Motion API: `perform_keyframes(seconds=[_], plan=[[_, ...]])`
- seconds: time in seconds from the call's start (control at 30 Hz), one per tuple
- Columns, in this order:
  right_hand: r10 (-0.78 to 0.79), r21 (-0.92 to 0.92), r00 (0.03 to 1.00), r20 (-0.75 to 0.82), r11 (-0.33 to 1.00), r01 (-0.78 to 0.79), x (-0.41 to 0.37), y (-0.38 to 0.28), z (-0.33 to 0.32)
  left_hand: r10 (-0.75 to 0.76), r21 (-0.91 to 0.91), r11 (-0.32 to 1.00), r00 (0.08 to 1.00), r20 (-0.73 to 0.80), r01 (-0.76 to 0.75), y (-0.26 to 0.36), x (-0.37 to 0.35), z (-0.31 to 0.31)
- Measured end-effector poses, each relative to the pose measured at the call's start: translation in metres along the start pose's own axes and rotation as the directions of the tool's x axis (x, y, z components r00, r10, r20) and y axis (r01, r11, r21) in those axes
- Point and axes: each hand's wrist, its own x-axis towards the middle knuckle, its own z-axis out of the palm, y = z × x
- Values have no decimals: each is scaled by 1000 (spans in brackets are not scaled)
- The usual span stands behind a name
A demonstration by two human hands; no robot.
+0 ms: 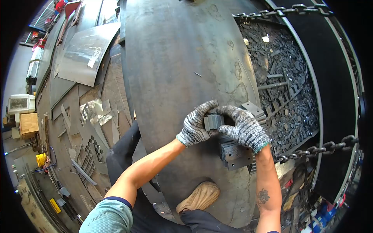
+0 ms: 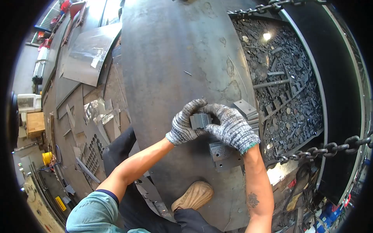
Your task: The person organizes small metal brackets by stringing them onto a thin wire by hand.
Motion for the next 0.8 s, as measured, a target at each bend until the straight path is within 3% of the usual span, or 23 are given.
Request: perform_keyframes(seconds=[0.13, 0.2, 0.23, 0.33, 0.4, 0.43, 0.47, 0.53, 0.57, 0.63, 0.73, 0.8], plan=[[73, 109, 997, 6, 991, -74, -1, -16, -14, 84, 33, 996, 995, 49, -85, -3, 6, 2], [159, 336, 986, 46, 927, -165, -3, -10, -16, 96, -35, 995, 994, 56, -94, 1, 9, 0], [164, 335, 986, 43, 927, -168, -4, -6, -19, 119, -31, 993, 991, 54, -118, 0, 10, 1], [196, 390, 966, -167, 913, -118, -6, 9, -32, 184, -19, 983, 979, 91, -183, -6, 21, -1], [278, 439, 804, -525, 898, -24, -3, 14, -48, 186, -33, 982, 972, 144, -184, -10, 26, -4], [249, 303, 718, -650, 951, -55, 2, 34, -51, 175, -13, 985, 974, 141, -175, -9, 31, -4], [181, 96, 732, -656, 983, -157, 5, 46, -61, 173, -9, 985, 973, 151, -174, -10, 36, -4], [335, 229, 808, -485, 940, -252, 13, 61, -56, 184, -41, 983, 976, 113, -180, -15, 52, -3], [459, 417, 825, -330, 855, -308, 17, 67, -51, 153, -133, 981, 982, 111, -138, -14, 63, -3], [375, 365, 847, -377, 901, -237, 15, 77, -33, 138, -183, 977, 981, 136, -112, -17, 89, -5], [450, 557, 832, -324, 802, -217, 11, 74, -29, 161, -228, 966, 974, 157, -123, -35, 134, -8], [441, 620, 830, -341, 770, -154, 12, 67, -30, 0, -371, 925, 978, 211, 80, -46, 164, -14]])
